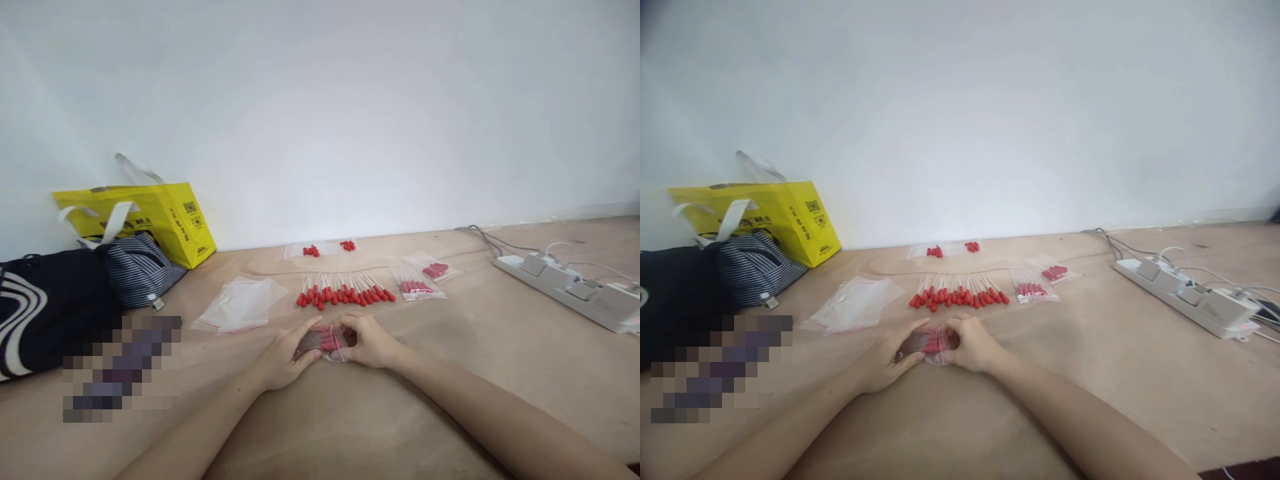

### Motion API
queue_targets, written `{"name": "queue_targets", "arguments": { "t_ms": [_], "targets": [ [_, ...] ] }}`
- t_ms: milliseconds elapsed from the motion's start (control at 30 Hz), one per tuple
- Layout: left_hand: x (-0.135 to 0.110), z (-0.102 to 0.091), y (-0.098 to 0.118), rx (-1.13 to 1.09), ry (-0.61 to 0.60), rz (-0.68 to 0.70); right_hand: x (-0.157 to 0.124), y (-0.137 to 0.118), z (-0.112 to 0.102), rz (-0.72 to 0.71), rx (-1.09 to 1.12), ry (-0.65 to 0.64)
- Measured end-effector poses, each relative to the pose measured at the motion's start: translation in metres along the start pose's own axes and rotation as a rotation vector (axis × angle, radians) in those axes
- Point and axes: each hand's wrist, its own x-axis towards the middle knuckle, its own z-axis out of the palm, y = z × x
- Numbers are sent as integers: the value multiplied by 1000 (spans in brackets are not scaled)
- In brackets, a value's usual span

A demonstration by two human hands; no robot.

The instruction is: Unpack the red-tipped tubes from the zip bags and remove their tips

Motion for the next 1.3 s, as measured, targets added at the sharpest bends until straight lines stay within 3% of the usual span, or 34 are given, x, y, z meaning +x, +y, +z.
{"name": "queue_targets", "arguments": {
  "t_ms": [167, 300, 467, 733, 1033, 1300],
  "targets": [
    [0, 0, -2, -17, -7, 10, -1, 0, 2, -137, -268, 45],
    [-1, 0, -4, -27, -41, 8, -2, 5, -11, -210, -271, -23],
    [-2, -1, -5, -33, -51, -24, -5, 10, -21, -177, -113, -89],
    [-1, 0, -5, -51, -39, -23, 2, 5, -6, -153, -148, -39],
    [1, -3, -4, -17, -58, -38, -10, 24, -47, 7, -72, -208],
    [0, -4, -6, -77, -57, -67, -9, 21, -41, -13, -63, -261]
  ]
}}
